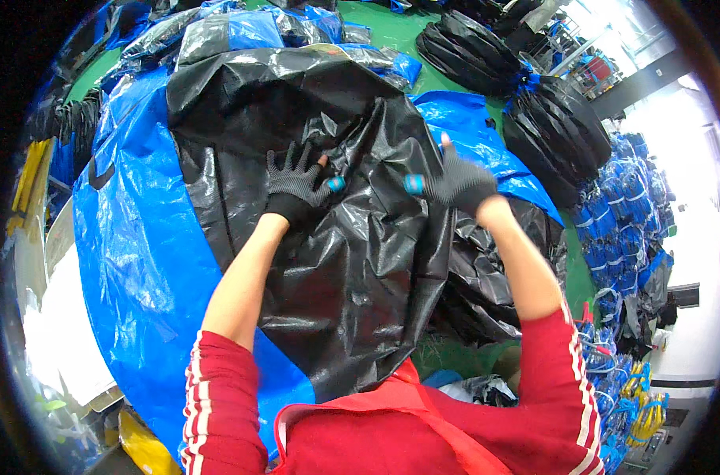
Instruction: The person repeatedly picks up blue and black soft goods, folds them, and places them into clear plastic bags on a table. The person handles each item one at a time, folds it, and inserts it into a bag, then sets the bag aside.
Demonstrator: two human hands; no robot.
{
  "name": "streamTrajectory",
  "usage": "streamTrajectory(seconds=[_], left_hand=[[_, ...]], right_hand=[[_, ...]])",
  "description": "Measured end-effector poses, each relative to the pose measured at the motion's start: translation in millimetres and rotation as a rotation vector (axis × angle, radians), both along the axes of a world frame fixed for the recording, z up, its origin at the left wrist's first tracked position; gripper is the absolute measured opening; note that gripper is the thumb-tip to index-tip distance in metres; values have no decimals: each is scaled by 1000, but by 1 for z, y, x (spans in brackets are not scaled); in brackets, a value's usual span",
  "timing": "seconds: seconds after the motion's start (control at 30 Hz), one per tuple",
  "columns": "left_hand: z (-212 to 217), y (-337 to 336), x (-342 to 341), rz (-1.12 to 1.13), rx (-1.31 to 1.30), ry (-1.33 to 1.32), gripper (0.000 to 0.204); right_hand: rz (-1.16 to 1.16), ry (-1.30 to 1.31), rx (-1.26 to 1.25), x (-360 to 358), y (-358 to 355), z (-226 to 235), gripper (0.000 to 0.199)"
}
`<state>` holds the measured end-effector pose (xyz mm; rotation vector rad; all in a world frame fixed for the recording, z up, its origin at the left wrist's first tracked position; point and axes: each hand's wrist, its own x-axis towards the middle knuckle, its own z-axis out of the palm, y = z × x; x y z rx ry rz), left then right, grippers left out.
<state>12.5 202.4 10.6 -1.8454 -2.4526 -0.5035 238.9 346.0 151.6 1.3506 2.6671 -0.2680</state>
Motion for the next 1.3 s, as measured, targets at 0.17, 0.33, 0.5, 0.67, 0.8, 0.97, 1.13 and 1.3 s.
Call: streamTrajectory(seconds=[0.17,0.33,0.5,0.67,0.8,0.97,1.13,1.3], left_hand=[[18,-6,75,-285,-101,-169,81],[-25,0,94,-283,214,-46,82],[-26,7,89,-353,107,-58,95],[45,-68,50,-331,-211,28,77],[62,-172,-18,124,-5,170,72],[1,-227,-25,77,-45,114,80],[-19,-209,-39,142,-178,7,82],[-2,-163,-97,97,-39,5,69]], right_hand=[[135,270,-192,62,-35,-17,74],[182,271,-64,51,-53,57,63],[918,369,473,10,-62,29,62],[739,-302,161,-34,-22,-57,71],[799,22,1,-112,-19,-15,41],[696,441,680,-316,28,16,82],[631,641,380,-368,0,36,42],[1229,874,461,-168,-131,72,41]])
